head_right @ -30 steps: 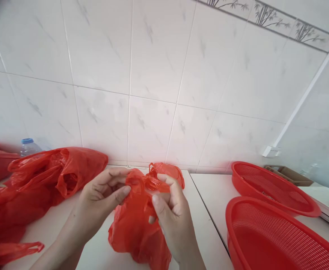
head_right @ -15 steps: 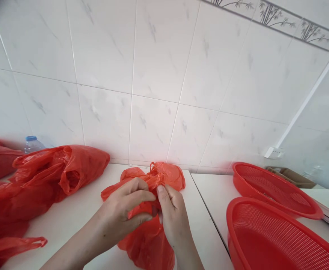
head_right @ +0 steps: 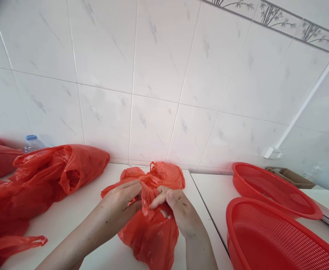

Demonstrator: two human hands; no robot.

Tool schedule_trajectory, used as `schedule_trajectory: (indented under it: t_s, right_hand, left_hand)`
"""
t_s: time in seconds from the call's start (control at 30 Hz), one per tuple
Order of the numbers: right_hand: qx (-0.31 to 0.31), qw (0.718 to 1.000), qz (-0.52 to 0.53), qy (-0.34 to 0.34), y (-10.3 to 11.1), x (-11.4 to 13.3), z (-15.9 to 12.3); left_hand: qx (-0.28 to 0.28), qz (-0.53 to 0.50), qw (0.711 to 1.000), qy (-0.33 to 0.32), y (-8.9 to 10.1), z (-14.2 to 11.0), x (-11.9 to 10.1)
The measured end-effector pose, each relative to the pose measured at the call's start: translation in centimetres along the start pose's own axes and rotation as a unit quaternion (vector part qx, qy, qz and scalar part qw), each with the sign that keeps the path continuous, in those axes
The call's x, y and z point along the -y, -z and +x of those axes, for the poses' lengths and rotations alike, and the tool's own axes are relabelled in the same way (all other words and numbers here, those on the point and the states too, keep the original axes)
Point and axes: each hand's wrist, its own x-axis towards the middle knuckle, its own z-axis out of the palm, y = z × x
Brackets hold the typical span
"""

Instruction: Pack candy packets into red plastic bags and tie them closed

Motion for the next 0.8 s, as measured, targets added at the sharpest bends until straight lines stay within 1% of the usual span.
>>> schedule_trajectory:
  t_s: [0.07,0.1,0.2,0.3,0.37,0.4,0.43,0.53,0.63,0.7,0.8]
  right_hand:
    - [0.002,0.998,-0.061,-0.022,-0.4,0.4,0.0]
    - [-0.007,0.996,-0.077,-0.041,-0.6,0.6,0.0]
    - [-0.075,0.986,-0.128,-0.081,-1.3,0.4,0.3]
    - [-0.149,0.952,-0.252,-0.087,-1.5,-0.4,0.8]
    - [-0.168,0.935,-0.295,-0.099,-1.4,-0.9,1.1]
    - [-0.170,0.936,-0.291,-0.104,-1.3,-1.0,1.1]
    - [-0.166,0.942,-0.272,-0.106,-1.2,-1.0,1.2]
    - [-0.124,0.971,-0.180,-0.095,-1.0,-0.4,1.0]
    - [-0.090,0.986,-0.115,-0.085,-0.8,0.3,0.7]
    - [-0.096,0.989,-0.083,-0.077,-0.7,0.3,0.6]
    - [-0.128,0.988,-0.038,-0.072,-0.6,-0.2,0.7]
  left_hand:
    - [0.000,0.015,1.000,0.006,0.0,-0.1,0.1]
    - [-0.002,0.017,1.000,0.006,-0.1,-0.2,0.1]
    - [-0.002,0.022,1.000,-0.002,-0.3,-0.4,0.2]
    - [-0.006,0.051,0.999,-0.013,-0.8,-0.3,0.3]
    - [-0.008,0.074,0.997,-0.015,-1.2,-0.2,0.4]
    - [-0.005,0.081,0.997,-0.015,-1.3,-0.1,0.4]
    - [-0.002,0.086,0.996,-0.015,-1.5,0.0,0.5]
    - [0.003,0.088,0.996,-0.015,-1.7,0.2,0.6]
    - [-0.002,0.086,0.996,-0.014,-1.6,0.2,0.6]
    - [-0.003,0.088,0.996,-0.014,-1.5,0.2,0.6]
    - [0.007,0.103,0.994,-0.020,-1.6,0.1,0.6]
